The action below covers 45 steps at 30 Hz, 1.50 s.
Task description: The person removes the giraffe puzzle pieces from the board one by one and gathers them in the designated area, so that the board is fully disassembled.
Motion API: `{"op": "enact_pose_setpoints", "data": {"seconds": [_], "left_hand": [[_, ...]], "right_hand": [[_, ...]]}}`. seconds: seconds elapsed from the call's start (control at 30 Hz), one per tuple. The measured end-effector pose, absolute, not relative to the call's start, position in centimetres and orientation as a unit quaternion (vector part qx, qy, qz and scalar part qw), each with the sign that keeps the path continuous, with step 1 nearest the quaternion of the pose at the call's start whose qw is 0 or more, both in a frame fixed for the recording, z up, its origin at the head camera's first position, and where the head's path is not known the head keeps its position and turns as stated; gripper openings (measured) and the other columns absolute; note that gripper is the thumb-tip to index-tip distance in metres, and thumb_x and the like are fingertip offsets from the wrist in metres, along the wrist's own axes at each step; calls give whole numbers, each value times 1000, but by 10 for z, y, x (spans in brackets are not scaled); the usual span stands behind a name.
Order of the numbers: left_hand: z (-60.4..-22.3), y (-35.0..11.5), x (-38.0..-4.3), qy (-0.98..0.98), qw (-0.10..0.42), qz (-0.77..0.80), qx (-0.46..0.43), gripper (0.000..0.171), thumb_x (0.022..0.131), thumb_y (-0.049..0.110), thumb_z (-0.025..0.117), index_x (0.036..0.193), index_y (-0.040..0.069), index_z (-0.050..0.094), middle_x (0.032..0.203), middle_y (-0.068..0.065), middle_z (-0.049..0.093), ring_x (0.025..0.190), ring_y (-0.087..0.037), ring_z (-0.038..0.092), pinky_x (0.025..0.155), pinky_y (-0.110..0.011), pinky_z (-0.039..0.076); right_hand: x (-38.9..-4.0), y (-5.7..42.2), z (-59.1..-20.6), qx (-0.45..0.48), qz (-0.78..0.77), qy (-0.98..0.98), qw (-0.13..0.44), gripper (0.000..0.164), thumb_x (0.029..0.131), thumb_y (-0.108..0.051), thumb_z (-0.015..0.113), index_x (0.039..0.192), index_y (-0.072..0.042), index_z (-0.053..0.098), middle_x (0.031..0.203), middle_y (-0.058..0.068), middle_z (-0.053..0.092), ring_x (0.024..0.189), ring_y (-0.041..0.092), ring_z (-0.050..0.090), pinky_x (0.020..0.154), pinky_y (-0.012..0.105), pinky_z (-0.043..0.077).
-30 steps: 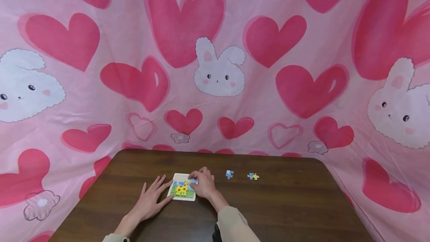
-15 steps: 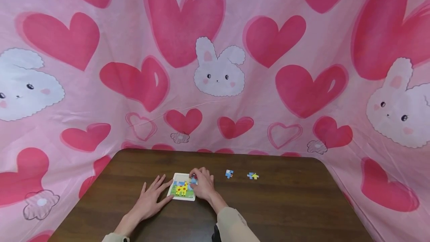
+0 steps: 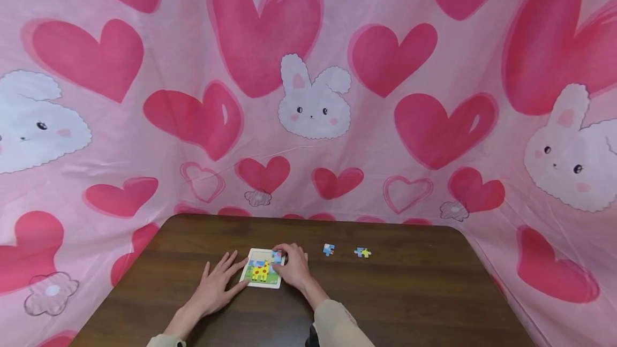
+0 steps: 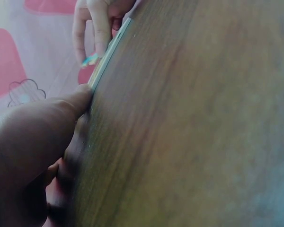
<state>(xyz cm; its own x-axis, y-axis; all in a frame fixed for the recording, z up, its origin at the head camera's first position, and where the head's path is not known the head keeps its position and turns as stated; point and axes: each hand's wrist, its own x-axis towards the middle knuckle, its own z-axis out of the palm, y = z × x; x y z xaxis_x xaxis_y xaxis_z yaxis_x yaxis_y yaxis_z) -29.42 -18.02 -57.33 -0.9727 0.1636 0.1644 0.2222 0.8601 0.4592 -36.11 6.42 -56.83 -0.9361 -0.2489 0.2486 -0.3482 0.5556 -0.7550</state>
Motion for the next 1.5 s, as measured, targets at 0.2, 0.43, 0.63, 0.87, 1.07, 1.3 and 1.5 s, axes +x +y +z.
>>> {"op": "enact_pose_setpoints", "data": {"seconds": [0.2, 0.43, 0.63, 0.87, 1.07, 1.3, 1.5], "left_hand": [[-575, -180, -293, -962, 55, -250, -98, 65, 103, 55, 71, 157, 21, 62, 175, -20, 43, 166, -48, 34, 128, -86, 10], [-573, -179, -293, -963, 48, -247, -96, 66, 103, 56, 71, 158, 21, 61, 176, -19, 42, 166, -47, 33, 129, -86, 10], [-570, -179, -292, -959, 52, -259, -99, 66, 102, 55, 72, 157, 20, 62, 175, -20, 43, 166, -47, 34, 128, -86, 9], [-574, -181, -294, -956, 79, -263, -109, 64, 100, 53, 75, 154, 20, 65, 172, -23, 46, 163, -51, 37, 126, -88, 12], [-581, -183, -296, -952, 99, -265, -118, 66, 100, 58, 73, 154, 21, 65, 170, -25, 48, 160, -53, 39, 124, -89, 14], [-577, -182, -294, -959, 74, -252, -107, 65, 101, 55, 73, 156, 22, 64, 173, -21, 46, 164, -48, 37, 127, -87, 12], [-577, -182, -293, -957, 75, -257, -109, 64, 103, 54, 71, 156, 21, 63, 174, -22, 45, 165, -48, 35, 127, -88, 11]], "right_hand": [[-361, 65, -570, 164, 452, -876, 49, 39, 86, -7, 89, 124, -9, 79, 99, 4, 71, 86, 13, 56, 97, 43, 39], [-364, 70, -573, 164, 488, -857, 32, 43, 88, -4, 87, 129, -7, 74, 104, 7, 75, 87, 10, 57, 83, 28, 47], [-365, 75, -570, 181, 527, -830, 25, 41, 88, 3, 84, 127, 0, 72, 101, 14, 74, 84, 10, 59, 71, 20, 50], [-364, 76, -568, 184, 523, -832, 26, 33, 89, 4, 83, 122, 1, 74, 93, 12, 71, 81, 8, 58, 71, 20, 50], [-365, 75, -570, 176, 520, -835, 30, 30, 91, 4, 83, 120, 2, 75, 92, 10, 71, 80, 9, 57, 70, 19, 49], [-366, 76, -571, 160, 542, -824, 36, 28, 91, 2, 84, 118, 2, 76, 90, 10, 74, 79, 10, 61, 69, 19, 51], [-370, 85, -566, 151, 562, -812, 29, 31, 90, -2, 88, 118, 2, 77, 93, 15, 80, 81, 11, 67, 73, 20, 56]]}}
